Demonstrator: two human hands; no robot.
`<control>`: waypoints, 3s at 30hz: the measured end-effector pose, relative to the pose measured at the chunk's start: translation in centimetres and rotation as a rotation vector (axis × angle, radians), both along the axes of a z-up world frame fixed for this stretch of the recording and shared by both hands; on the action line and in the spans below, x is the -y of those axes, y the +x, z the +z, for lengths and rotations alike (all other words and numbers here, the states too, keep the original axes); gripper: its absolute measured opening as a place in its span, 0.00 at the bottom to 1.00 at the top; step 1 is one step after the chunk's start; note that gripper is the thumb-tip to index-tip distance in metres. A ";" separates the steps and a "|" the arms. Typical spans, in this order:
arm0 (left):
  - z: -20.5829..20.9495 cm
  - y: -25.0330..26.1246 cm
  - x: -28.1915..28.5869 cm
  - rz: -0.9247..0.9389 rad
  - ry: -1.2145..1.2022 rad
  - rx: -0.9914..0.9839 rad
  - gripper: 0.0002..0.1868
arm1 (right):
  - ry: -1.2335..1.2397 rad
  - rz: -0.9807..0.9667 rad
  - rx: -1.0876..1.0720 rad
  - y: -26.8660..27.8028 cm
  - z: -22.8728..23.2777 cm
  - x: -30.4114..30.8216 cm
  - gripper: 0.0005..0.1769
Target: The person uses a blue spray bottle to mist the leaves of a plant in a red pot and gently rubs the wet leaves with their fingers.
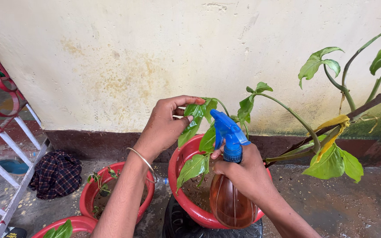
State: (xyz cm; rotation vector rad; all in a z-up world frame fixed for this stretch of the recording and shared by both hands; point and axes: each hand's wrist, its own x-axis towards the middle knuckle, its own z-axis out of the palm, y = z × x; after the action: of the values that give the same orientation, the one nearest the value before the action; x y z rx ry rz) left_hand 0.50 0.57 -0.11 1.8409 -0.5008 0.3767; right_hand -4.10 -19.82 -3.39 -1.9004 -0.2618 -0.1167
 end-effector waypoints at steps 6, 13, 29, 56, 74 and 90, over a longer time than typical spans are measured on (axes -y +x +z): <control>-0.2 0.4 0.1 0.003 -0.020 -0.002 0.24 | -0.064 -0.025 -0.019 -0.1 0.2 0.0 0.09; -0.5 0.6 0.1 0.004 -0.011 -0.008 0.26 | -0.167 -0.053 0.011 -0.3 0.2 -0.3 0.07; -0.7 0.4 0.5 0.014 0.020 -0.041 0.26 | -0.152 -0.071 0.038 -0.9 0.2 -0.2 0.10; 1.5 -1.4 5.3 0.076 -0.014 0.102 0.18 | 0.181 0.015 0.072 -2.5 -1.2 1.2 0.14; -16.2 5.1 -2.2 0.506 -0.249 -0.631 0.48 | 0.316 0.082 -0.034 -2.6 -2.0 2.5 0.21; -19.5 3.5 0.6 0.112 -0.745 -0.612 0.21 | 0.293 0.120 -0.022 -2.0 -2.5 3.9 0.19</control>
State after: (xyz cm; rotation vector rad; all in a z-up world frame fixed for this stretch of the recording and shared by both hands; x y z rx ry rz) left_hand 4.04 -0.05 -19.59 1.1633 0.1627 0.0386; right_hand -6.10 -23.73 -5.86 -1.5904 -0.3242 -0.0501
